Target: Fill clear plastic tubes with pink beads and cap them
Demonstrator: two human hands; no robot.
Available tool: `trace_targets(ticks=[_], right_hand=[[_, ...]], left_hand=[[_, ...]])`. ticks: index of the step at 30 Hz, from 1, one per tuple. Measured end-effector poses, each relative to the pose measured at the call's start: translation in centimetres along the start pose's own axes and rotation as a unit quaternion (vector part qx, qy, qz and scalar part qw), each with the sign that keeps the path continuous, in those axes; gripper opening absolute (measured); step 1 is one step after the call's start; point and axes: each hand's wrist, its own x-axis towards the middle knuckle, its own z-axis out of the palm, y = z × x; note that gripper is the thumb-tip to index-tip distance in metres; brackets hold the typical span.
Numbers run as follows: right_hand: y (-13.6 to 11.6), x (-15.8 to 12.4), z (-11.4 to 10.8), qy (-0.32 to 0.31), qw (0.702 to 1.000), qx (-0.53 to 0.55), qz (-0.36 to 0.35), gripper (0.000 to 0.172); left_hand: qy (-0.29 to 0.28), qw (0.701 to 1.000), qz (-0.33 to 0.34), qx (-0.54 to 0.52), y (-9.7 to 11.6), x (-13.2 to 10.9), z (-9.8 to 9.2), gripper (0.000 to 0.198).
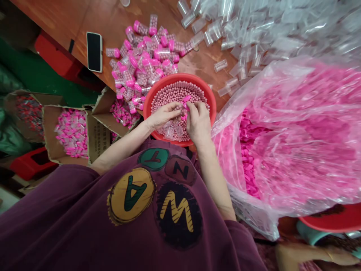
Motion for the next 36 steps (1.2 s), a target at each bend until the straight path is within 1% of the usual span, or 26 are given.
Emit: trace_targets(ticks=[2,5,7,9,11,13,17,20,22,26,29,31,33,36], right_hand=[[-0.7,-0.3,-0.7,-0.022,1.000,0.008,-0.004,0.048],[-1.7,-0.5,-1.9,-0.027,0.998,0.050,-0.002,0.043],[-2.0,-0.6,-2.5,-0.025,0.996,0.080,0.026,0.037],[-2.1,-0.6,-2.7,-0.020,0.991,0.111,0.070,0.033],[-2.0,-0.6,-2.6,0.003,0.984,0.142,0.110,0.032],[-2.0,-0.5,-2.3,0.024,0.979,0.157,0.127,0.034],[-2.7,-0.4,-2.3,0.021,0.983,0.142,0.118,0.030],[-3.3,-0.5,-2.7,0.012,0.984,0.129,0.126,0.033],[-3.4,-0.6,-3.2,-0.001,0.985,0.126,0.116,0.034],[-3.6,-0.9,-3.8,-0.008,0.987,0.127,0.094,0.031],[-3.8,-1.1,-3.7,0.002,0.989,0.105,0.105,0.030],[-4.1,-1.3,-3.6,0.012,0.988,0.110,0.110,0.031],[-4.3,-1.4,-3.6,0.015,0.986,0.124,0.106,0.031],[-4.6,-1.5,-4.0,0.004,0.987,0.129,0.098,0.031]], left_hand=[[-0.013,1.000,0.006,0.003,-0.2,0.0,0.0,0.012],[-0.013,1.000,0.001,-0.003,-0.3,-0.2,0.3,0.015],[0.001,1.000,-0.006,-0.007,-0.1,-0.6,0.6,0.016],[0.011,1.000,-0.016,-0.004,0.1,-1.1,0.9,0.015],[0.015,1.000,-0.022,0.000,0.3,-1.5,1.2,0.013],[0.012,1.000,-0.024,-0.003,0.4,-1.7,1.5,0.011],[0.026,0.999,-0.026,-0.019,0.2,-1.7,1.8,0.014],[0.049,0.997,-0.043,-0.036,0.0,-1.7,2.1,0.017],[0.056,0.996,-0.051,-0.045,0.1,-1.9,2.3,0.018],[0.046,0.996,-0.050,-0.051,0.2,-2.4,2.5,0.018],[0.049,0.997,-0.030,-0.047,0.3,-2.7,2.6,0.015],[0.051,0.998,-0.017,-0.040,0.3,-2.8,2.7,0.016],[0.053,0.998,-0.022,-0.037,0.3,-2.9,2.8,0.018],[0.054,0.996,-0.050,-0.058,0.2,-3.2,2.8,0.018]])
